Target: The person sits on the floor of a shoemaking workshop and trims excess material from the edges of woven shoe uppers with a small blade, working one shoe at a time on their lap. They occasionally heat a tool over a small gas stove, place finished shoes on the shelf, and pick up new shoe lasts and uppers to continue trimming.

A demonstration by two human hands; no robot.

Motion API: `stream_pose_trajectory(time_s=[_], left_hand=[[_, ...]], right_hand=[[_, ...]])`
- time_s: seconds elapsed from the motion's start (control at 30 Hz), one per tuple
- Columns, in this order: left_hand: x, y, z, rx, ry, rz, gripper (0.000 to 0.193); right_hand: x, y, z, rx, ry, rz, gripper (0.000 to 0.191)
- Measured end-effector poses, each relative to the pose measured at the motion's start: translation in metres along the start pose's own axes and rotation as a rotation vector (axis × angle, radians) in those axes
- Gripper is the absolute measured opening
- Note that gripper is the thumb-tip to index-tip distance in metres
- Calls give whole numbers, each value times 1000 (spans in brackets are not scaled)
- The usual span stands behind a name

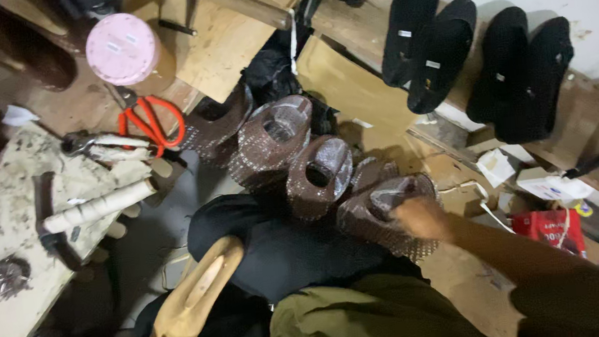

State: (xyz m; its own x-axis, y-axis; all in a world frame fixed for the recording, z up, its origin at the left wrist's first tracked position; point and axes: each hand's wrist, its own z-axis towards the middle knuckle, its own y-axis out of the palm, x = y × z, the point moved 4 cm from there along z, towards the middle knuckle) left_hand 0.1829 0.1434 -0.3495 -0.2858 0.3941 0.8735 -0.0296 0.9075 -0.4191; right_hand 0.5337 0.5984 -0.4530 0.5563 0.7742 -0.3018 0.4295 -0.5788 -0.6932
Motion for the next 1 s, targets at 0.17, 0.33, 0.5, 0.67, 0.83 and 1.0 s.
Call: stream_pose_trajectory(time_s=[0.17, 0.33, 0.5, 0.67, 0.83, 1.0], left_hand=[[37, -4, -32, -74, 741, 163, 26], [77, 23, -119, -305, 732, 119, 28], [68, 47, -132, -722, 189, -374, 65], [29, -7, -130, -755, 73, -606, 51], [5, -87, -100, -548, 132, -624, 50], [-11, -94, -95, -313, 140, -224, 50]], right_hand=[[8, -100, -12, 58, -191, 306, 26], [-75, -179, -32, 47, -17, 392, 36], [-195, -181, -58, -2, -240, 439, 38], [-238, -151, -66, -61, -561, 580, 30], [-181, -186, -22, 23, -133, 901, 29], [-181, -191, 20, 365, -19, 405, 27]])
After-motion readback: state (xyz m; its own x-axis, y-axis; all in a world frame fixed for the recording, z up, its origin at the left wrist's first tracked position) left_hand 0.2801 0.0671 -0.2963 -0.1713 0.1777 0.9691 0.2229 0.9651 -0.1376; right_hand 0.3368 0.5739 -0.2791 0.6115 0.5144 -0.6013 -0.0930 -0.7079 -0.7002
